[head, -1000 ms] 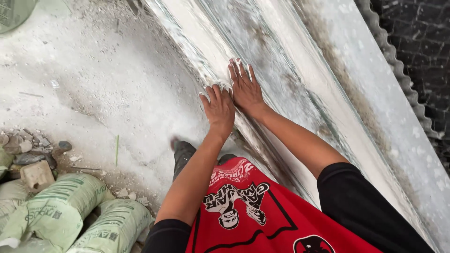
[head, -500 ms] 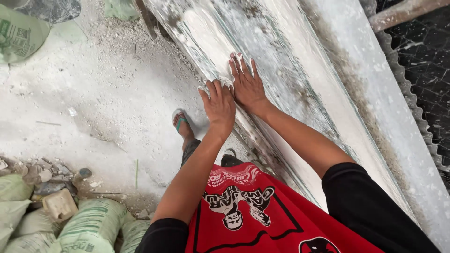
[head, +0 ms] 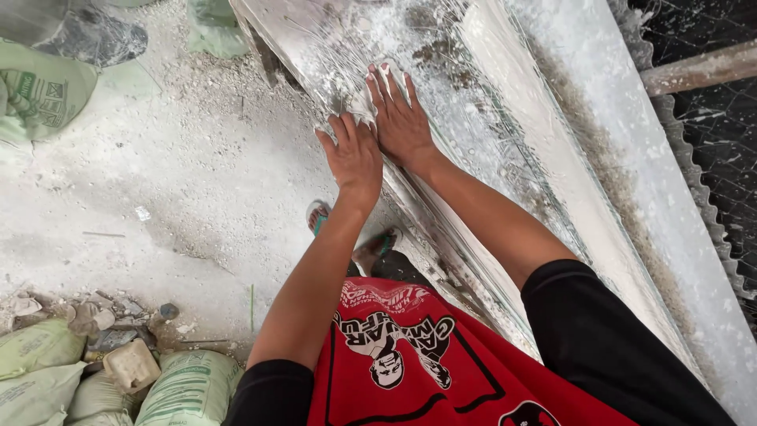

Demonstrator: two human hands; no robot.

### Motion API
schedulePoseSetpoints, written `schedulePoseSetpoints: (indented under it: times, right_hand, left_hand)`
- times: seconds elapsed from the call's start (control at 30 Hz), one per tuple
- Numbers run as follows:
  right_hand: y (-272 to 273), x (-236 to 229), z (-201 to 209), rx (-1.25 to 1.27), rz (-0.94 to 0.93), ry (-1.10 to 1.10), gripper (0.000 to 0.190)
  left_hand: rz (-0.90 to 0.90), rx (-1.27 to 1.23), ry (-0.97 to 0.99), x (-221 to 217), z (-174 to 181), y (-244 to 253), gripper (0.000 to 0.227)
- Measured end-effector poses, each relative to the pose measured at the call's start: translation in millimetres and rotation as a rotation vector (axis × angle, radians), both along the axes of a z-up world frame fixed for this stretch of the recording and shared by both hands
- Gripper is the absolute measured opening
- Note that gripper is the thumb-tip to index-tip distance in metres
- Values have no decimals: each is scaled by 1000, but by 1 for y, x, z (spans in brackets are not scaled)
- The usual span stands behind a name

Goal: Applying and smoothing plaster mix onto long decorative molds reinforced with fiberglass.

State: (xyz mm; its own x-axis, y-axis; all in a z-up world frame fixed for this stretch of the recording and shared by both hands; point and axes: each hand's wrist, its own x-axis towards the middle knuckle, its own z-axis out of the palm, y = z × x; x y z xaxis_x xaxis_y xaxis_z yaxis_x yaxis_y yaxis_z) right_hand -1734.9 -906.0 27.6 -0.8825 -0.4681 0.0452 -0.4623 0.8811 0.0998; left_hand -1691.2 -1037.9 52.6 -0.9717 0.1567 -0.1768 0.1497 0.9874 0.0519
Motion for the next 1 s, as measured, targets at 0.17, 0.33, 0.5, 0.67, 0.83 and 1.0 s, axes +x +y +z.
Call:
schedulePoseSetpoints:
  times: [0.17, 0.33, 0.5, 0.67, 0.83, 1.0]
  right_hand:
    - [-21, -25, 6, -19, -65, -130, 81]
    - [-31, -35, 28, -40, -193, -239, 77]
    - [-25, -34, 45, -88, -467, -392, 88]
    - [7, 18, 48, -73, -488, -392, 83]
    - [43, 92, 48, -85, -419, -328, 83]
    - [64, 147, 37, -62, -473, -352, 83]
  left_hand:
    - [-110, -75, 50, -48, -1, -24, 40]
    - [-158, 316, -192, -106, 39, -54, 33]
    - [126, 989, 30, -143, 6, -65, 35]
    - [210, 912, 122, -137, 40, -82, 33]
    - [-57, 709, 226, -103, 24, -64, 31]
    - [-221, 531, 54, -44, 8, -40, 41]
